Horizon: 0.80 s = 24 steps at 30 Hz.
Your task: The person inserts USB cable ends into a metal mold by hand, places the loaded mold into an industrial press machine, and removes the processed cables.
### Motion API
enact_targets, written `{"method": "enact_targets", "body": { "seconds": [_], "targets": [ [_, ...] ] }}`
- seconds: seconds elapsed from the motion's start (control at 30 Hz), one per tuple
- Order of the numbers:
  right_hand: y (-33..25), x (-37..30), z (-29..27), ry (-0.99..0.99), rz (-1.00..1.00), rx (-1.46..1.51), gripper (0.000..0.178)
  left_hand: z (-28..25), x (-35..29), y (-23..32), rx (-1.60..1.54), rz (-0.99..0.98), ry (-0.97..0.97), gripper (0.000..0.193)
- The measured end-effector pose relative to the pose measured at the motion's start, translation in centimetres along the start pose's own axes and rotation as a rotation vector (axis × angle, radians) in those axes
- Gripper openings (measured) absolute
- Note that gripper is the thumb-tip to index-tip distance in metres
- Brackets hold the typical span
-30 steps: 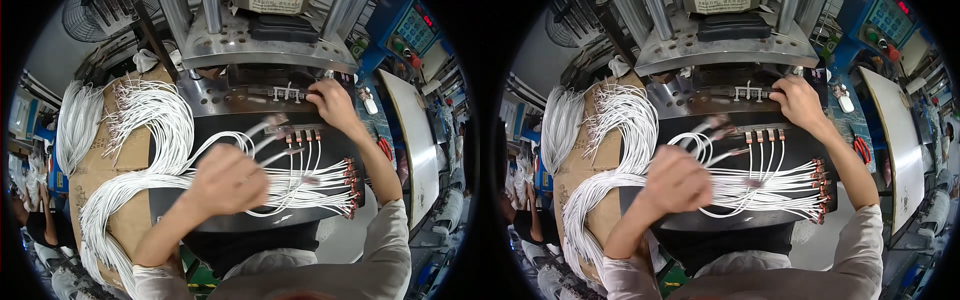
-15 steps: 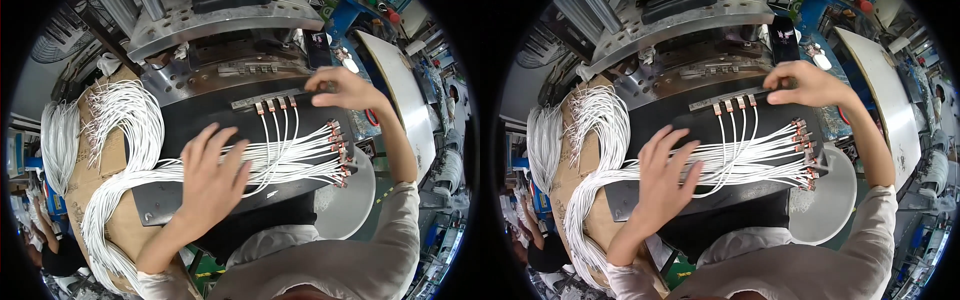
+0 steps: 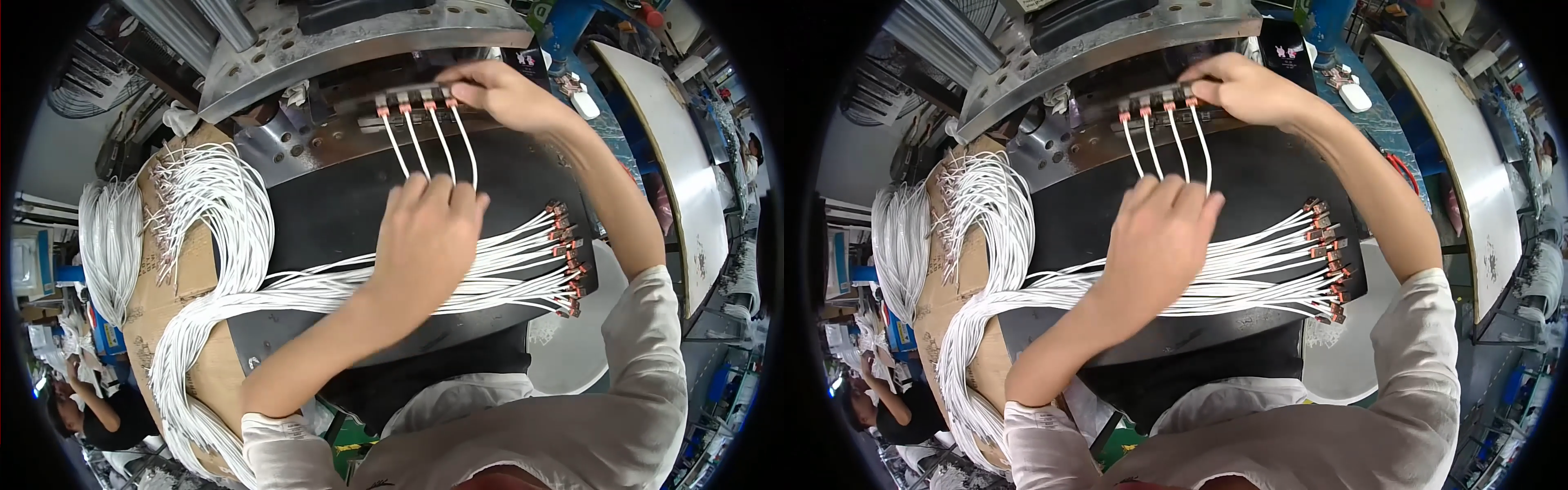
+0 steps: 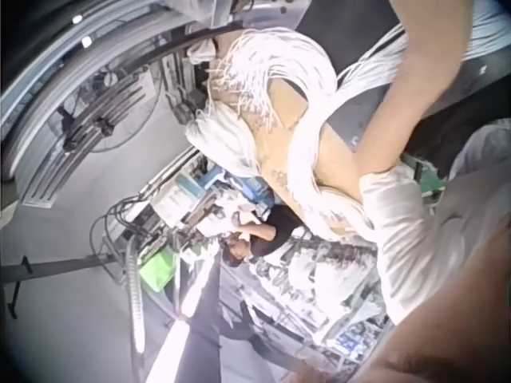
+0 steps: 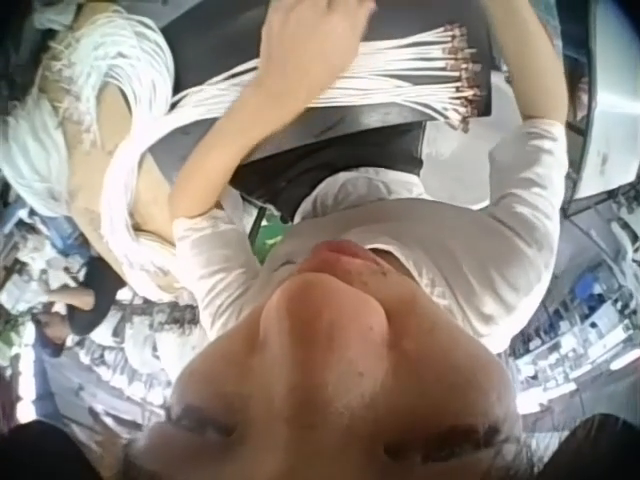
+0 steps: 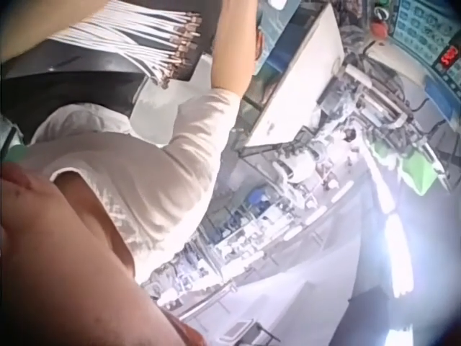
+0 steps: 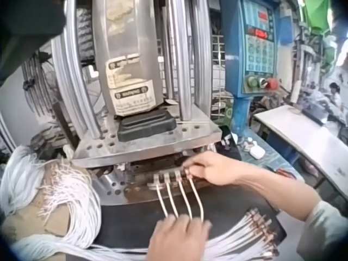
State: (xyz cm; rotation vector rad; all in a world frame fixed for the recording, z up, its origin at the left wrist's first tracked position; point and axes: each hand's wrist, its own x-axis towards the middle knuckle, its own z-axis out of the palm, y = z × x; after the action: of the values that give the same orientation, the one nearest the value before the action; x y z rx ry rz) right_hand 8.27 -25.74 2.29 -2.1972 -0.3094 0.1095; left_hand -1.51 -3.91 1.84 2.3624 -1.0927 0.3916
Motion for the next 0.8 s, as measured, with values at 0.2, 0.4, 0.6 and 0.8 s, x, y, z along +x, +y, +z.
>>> {"method": "enact_targets", "body": {
  "seconds": [0.2,0.4,0.6,0.8],
  "targets": [
    [2.2,7.9,-1.1,0.358,-0.215,-0.327,0.036,2.1,6.6,-8.7,0.108,0.043,0.281,0.024],
    [7.6,13.0,-2.1,0.391,-0.646,-0.774,0.036,0.1,7.4,-9.6,0.191,-0.258,-0.034,0.034],
    [8.3,12.1,-2.8,0.405,-0.398,-0.816,0.04,0.1,8.0,-10.5,0.183,-0.32,-0.078,0.035],
    [4.3,9.7,1.6,0.475,-0.512,-0.759,0.045,0.6,6.5,-11.2,0.381,-0.048,0.14,0.035]
  ]
}}
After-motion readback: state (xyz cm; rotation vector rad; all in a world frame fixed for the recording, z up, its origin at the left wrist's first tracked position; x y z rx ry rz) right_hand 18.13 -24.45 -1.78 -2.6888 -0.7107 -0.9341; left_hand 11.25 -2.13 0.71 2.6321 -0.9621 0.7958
